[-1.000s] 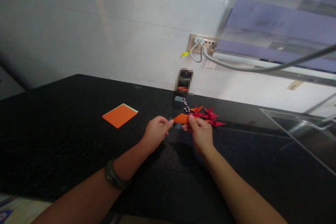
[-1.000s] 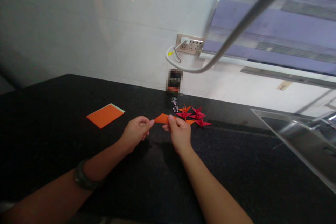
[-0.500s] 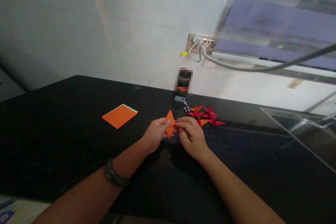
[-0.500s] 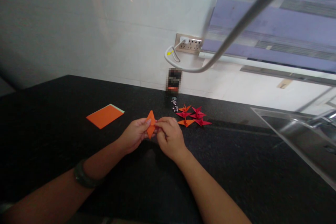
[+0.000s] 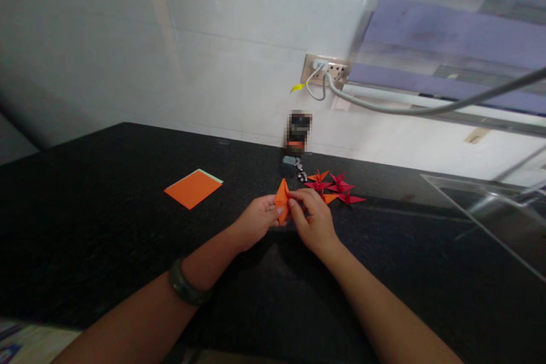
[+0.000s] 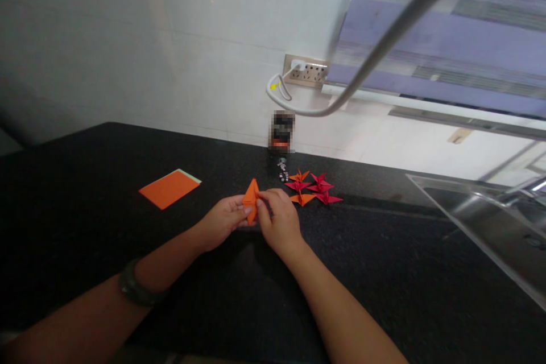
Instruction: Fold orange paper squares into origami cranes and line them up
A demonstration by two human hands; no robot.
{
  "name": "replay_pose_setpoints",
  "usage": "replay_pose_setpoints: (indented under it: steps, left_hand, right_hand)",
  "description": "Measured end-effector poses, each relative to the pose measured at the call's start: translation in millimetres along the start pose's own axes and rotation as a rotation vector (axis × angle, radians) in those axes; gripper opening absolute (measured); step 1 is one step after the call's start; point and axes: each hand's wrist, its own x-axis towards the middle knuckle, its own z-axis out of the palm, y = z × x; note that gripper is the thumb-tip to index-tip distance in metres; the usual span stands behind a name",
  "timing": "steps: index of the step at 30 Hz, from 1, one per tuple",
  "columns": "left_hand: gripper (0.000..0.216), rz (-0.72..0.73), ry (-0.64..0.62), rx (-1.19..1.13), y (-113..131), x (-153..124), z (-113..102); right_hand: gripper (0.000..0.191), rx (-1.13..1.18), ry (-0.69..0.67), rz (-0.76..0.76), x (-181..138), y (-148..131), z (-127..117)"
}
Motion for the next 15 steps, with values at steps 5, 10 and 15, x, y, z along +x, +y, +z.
replay_pose_setpoints:
  steps: [5, 10, 15]
  left_hand:
    - [0.027, 0.004, -0.015, 0.14, 1.8, -1.4, 2.1]
    - [0.032, 0.009, 0.001, 0.172, 0.4, -2.0, 2.4]
    - [0.028, 0.065, 0.06, 0.23, -2.3, -0.6, 1.4]
  right_hand:
    - [0.015, 0.029, 0.089, 0.15, -1.3, 4.0, 2.6]
    - [0.015, -0.02, 0.072, 0.139, -1.1, 6.6, 2.8]
    - [0.023, -0.168, 0.052, -0.02, 0.4, 4.5, -0.2]
